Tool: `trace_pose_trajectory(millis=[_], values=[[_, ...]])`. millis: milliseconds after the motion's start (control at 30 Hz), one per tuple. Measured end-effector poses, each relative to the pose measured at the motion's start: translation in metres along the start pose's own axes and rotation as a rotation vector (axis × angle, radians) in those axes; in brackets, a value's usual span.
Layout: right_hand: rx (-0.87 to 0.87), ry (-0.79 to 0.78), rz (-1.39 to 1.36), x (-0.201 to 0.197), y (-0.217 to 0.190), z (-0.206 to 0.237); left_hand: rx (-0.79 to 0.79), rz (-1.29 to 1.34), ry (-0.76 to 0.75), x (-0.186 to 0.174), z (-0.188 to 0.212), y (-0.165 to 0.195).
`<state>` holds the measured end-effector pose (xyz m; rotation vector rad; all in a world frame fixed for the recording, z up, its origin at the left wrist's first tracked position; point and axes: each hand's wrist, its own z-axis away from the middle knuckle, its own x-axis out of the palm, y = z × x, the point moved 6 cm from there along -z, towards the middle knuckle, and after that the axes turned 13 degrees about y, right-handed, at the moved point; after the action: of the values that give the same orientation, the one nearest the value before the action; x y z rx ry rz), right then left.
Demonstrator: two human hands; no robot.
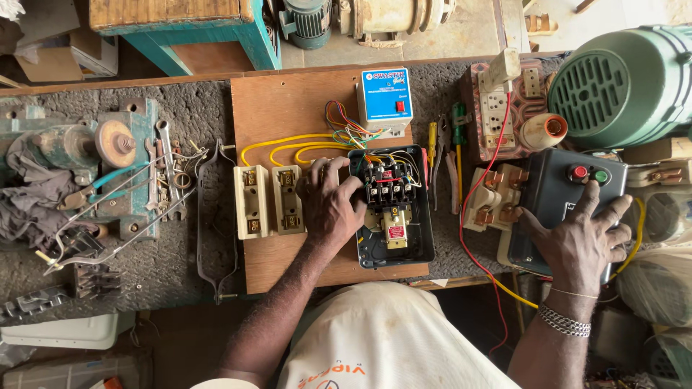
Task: The person uses a screwdriver and pliers to connect and tighten wires inside an open electrical box. They strip wire ends, insert them into terminals, and secure them with screws while occasionally adjusting the box and nearby components.
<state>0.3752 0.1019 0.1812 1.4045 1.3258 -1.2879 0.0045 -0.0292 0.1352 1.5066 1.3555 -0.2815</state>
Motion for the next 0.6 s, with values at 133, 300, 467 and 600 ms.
trace_pose_trajectory(millis=[133,300,467,600], values=[[0.007,-0.003,-0.002,0.003,0.002,0.000,0.003,0.014,-0.007,0.001,0.001,-0.001],[-0.003,-0.017,-0.008,0.005,0.002,0.000,0.118,0.131,0.093,-0.014,0.011,0.002],[0.008,-0.049,-0.002,0.004,0.000,-0.001,0.236,0.092,-0.152,-0.010,0.026,0.014],[0.016,-0.076,-0.003,0.001,0.001,-0.001,0.205,0.017,-0.231,-0.006,0.029,0.017]])
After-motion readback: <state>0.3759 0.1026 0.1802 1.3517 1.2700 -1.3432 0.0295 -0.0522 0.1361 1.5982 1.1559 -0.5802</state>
